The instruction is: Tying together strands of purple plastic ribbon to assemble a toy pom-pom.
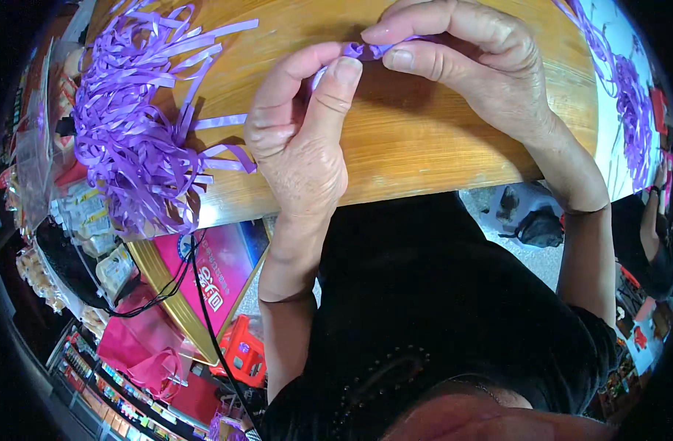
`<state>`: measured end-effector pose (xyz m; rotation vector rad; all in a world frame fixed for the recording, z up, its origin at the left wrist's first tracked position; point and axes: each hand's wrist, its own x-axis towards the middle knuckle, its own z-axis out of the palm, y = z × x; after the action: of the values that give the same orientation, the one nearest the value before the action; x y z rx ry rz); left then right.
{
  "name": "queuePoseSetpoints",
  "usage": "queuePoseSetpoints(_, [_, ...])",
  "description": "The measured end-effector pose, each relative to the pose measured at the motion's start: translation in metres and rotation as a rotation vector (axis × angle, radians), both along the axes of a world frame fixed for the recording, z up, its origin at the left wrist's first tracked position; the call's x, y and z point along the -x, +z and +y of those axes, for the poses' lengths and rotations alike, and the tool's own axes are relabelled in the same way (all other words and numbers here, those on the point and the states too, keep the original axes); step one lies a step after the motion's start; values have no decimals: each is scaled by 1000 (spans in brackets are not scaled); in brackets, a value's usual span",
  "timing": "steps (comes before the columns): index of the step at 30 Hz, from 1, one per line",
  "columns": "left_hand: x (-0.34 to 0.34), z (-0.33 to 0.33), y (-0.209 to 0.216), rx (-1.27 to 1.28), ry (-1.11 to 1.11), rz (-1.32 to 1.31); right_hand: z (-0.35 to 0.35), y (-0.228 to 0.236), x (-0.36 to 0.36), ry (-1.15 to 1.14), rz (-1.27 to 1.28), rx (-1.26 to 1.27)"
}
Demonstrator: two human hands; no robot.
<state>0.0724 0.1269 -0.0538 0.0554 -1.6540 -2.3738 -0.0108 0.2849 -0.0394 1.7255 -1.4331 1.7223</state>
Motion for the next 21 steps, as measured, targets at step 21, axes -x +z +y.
queuePoseSetpoints(21, [-2, -3, -4, 319, 69, 163, 4, 41, -33, -613, -274, -504])
